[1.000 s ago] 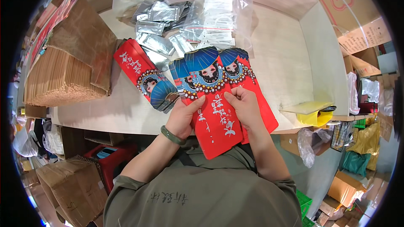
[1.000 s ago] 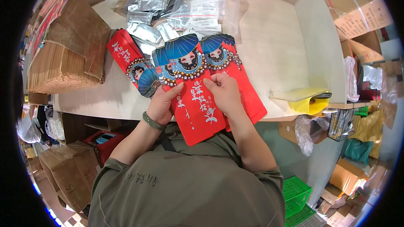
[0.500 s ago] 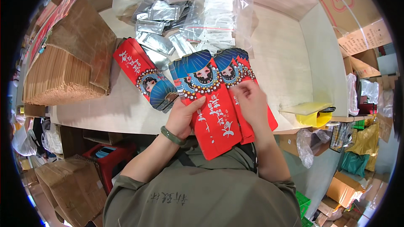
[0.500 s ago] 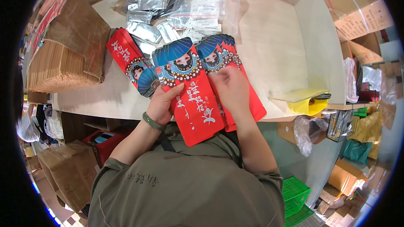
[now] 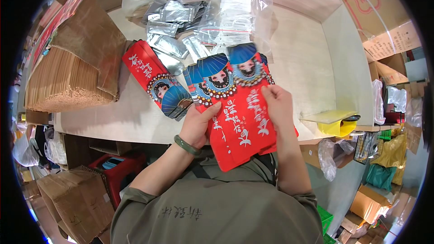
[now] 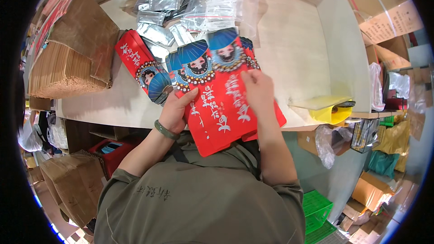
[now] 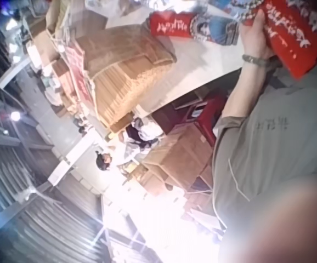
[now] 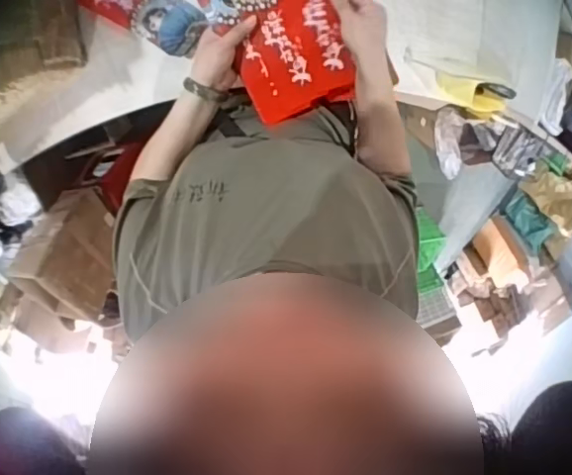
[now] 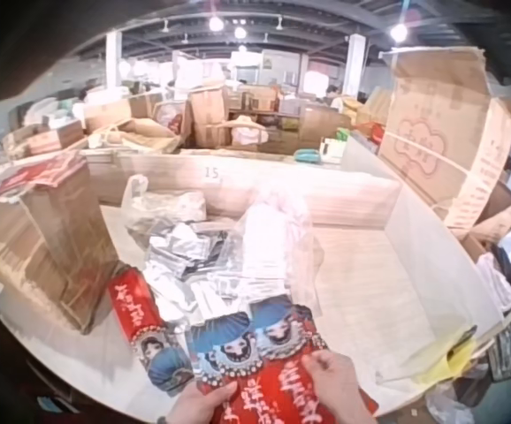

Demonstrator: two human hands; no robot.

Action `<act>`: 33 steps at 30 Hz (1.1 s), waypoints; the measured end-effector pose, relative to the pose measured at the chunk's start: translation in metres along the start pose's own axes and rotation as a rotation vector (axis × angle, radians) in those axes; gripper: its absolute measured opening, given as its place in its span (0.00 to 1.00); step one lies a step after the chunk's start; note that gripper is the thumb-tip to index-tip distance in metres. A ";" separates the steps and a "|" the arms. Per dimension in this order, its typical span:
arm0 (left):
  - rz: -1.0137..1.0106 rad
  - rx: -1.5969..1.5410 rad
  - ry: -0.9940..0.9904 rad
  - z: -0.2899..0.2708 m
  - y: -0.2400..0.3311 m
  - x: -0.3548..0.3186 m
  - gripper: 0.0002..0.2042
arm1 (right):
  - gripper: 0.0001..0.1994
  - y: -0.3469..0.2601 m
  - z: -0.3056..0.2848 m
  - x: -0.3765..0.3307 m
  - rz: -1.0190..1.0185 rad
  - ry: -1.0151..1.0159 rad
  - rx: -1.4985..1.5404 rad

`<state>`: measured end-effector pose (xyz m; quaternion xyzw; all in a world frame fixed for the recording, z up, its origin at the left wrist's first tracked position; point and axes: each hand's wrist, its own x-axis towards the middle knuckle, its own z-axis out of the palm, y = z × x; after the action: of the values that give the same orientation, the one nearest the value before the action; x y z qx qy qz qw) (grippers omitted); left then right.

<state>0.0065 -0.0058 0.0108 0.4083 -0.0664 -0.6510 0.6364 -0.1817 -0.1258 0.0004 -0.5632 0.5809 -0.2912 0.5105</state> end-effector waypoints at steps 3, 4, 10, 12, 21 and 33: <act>0.004 0.001 0.030 0.002 0.002 -0.002 0.16 | 0.10 0.004 -0.008 0.004 -0.408 0.256 -0.604; 0.015 -0.013 0.039 0.004 0.003 -0.002 0.16 | 0.11 0.004 -0.003 0.004 -0.636 0.389 -0.672; -0.039 -0.010 -0.023 0.004 0.004 -0.001 0.15 | 0.09 -0.020 0.029 -0.032 -0.016 -0.277 0.088; -0.032 -0.022 -0.017 0.004 0.003 0.001 0.15 | 0.08 -0.022 0.021 -0.027 -0.045 -0.210 0.036; -0.004 -0.010 0.040 0.000 0.002 0.002 0.14 | 0.10 -0.012 0.014 -0.027 -0.478 0.195 -0.519; -0.027 0.117 -0.062 -0.001 0.006 -0.007 0.16 | 0.08 -0.013 0.030 -0.040 -0.007 -0.316 0.117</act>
<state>0.0109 -0.0006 0.0169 0.4253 -0.1185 -0.6669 0.6002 -0.1552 -0.0833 0.0138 -0.5732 0.4736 -0.2340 0.6264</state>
